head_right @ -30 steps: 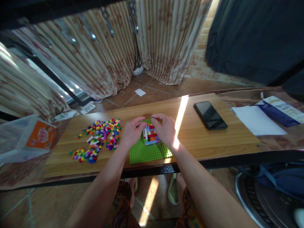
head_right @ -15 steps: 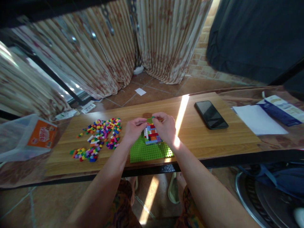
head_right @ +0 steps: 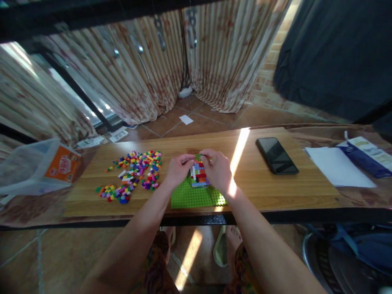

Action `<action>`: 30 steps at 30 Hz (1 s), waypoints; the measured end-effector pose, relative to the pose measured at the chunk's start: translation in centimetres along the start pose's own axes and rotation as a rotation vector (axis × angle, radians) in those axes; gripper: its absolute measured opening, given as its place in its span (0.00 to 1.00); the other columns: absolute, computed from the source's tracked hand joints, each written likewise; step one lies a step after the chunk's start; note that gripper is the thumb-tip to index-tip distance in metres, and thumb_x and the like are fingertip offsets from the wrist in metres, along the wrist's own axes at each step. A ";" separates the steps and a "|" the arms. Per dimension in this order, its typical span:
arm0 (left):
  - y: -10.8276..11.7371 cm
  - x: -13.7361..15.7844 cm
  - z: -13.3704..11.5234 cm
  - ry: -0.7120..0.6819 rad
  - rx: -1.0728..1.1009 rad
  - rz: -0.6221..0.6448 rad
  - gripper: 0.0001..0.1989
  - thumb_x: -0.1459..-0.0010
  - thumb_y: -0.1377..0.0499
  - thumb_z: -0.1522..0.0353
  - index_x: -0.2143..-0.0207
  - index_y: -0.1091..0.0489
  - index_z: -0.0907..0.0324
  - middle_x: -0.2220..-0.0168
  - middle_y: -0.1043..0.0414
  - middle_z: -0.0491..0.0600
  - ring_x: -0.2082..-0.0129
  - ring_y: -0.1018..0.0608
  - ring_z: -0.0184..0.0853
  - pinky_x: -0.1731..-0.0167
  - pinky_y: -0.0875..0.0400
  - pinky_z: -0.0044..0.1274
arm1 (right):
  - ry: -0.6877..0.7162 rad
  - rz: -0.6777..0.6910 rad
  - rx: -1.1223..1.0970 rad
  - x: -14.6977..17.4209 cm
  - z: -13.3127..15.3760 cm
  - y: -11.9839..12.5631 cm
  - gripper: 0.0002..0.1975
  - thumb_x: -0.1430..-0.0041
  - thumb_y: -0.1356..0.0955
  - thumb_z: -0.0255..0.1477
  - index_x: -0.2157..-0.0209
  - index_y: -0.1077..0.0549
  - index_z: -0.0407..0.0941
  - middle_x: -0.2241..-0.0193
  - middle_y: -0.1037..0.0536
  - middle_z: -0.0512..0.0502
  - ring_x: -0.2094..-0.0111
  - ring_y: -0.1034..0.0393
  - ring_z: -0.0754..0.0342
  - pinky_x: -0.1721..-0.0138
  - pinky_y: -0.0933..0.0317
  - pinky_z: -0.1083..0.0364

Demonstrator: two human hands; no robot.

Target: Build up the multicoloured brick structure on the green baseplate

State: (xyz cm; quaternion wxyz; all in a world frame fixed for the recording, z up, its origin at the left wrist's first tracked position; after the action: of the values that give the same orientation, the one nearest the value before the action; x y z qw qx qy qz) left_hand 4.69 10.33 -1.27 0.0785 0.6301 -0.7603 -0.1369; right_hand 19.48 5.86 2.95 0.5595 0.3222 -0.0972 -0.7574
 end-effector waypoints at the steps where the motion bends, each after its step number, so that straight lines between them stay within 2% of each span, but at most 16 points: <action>1: 0.2 0.0 0.1 0.001 0.006 -0.007 0.11 0.42 0.43 0.76 0.60 0.23 0.63 0.61 0.18 0.53 0.61 0.18 0.33 0.56 0.25 0.25 | 0.025 0.015 0.025 0.1 0.3 -0.1 0.11 0.40 0.35 0.32 0.61 0.20 0.48 0.63 0.18 0.45 0.59 0.25 0.46 0.53 0.34 0.46; 6: 2.3 0.1 0.3 -0.020 -0.020 -0.082 0.12 0.41 0.44 0.75 0.59 0.23 0.62 0.58 0.19 0.53 0.58 0.19 0.34 0.53 0.25 0.26 | 0.090 0.092 0.054 0.4 0.8 -1.6 0.11 0.39 0.35 0.31 0.60 0.20 0.49 0.62 0.19 0.45 0.56 0.28 0.46 0.51 0.36 0.44; 9: 2.9 0.2 0.0 -0.065 -0.097 -0.059 0.11 0.41 0.44 0.74 0.61 0.22 0.61 0.59 0.19 0.51 0.58 0.19 0.35 0.52 0.26 0.27 | 0.107 0.115 0.058 0.2 0.8 -2.5 0.10 0.40 0.33 0.32 0.61 0.19 0.52 0.58 0.19 0.46 0.52 0.31 0.45 0.48 0.38 0.42; 13: 2.6 0.5 -0.3 -0.078 -0.169 0.001 0.12 0.41 0.45 0.74 0.61 0.21 0.60 0.60 0.18 0.51 0.60 0.19 0.35 0.53 0.27 0.27 | 0.038 0.120 0.094 -0.1 -0.3 -3.1 0.09 0.43 0.31 0.33 0.63 0.17 0.54 0.54 0.21 0.45 0.47 0.34 0.43 0.45 0.41 0.40; 17: 2.0 0.6 -0.3 -0.057 -0.207 0.051 0.12 0.41 0.45 0.73 0.61 0.21 0.60 0.62 0.18 0.50 0.61 0.19 0.35 0.56 0.27 0.26 | -0.021 0.145 0.079 -0.2 -1.5 -3.5 0.08 0.44 0.29 0.34 0.63 0.17 0.55 0.54 0.21 0.45 0.48 0.32 0.44 0.43 0.42 0.38; 23: 1.7 0.6 -0.1 -0.028 -0.258 0.056 0.11 0.41 0.43 0.71 0.62 0.20 0.61 0.63 0.18 0.51 0.64 0.19 0.37 0.59 0.26 0.26 | -0.080 0.185 0.054 -0.3 -2.4 -3.8 0.09 0.45 0.30 0.35 0.63 0.17 0.56 0.56 0.20 0.47 0.51 0.28 0.45 0.46 0.38 0.40; 30: 1.3 0.7 -0.3 -0.020 -0.245 0.034 0.10 0.42 0.42 0.71 0.65 0.20 0.60 0.65 0.18 0.50 0.65 0.19 0.36 0.61 0.27 0.25 | -0.077 0.236 0.038 0.0 -1.8 -3.5 0.12 0.42 0.33 0.32 0.62 0.17 0.53 0.56 0.19 0.46 0.54 0.26 0.47 0.49 0.35 0.45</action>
State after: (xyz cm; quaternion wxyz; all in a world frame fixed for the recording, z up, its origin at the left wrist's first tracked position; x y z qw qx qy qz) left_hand 3.39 9.83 -0.59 0.1496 0.6017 -0.7491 -0.2334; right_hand 17.83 7.53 -0.23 0.6342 0.2898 -0.1702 -0.6963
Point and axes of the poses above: each hand's wrist, its own x-axis away from the middle knuckle, its own y-axis out of the back of the hand, z = x × y, the point moved 8 cm from there along -x, towards the middle knuckle
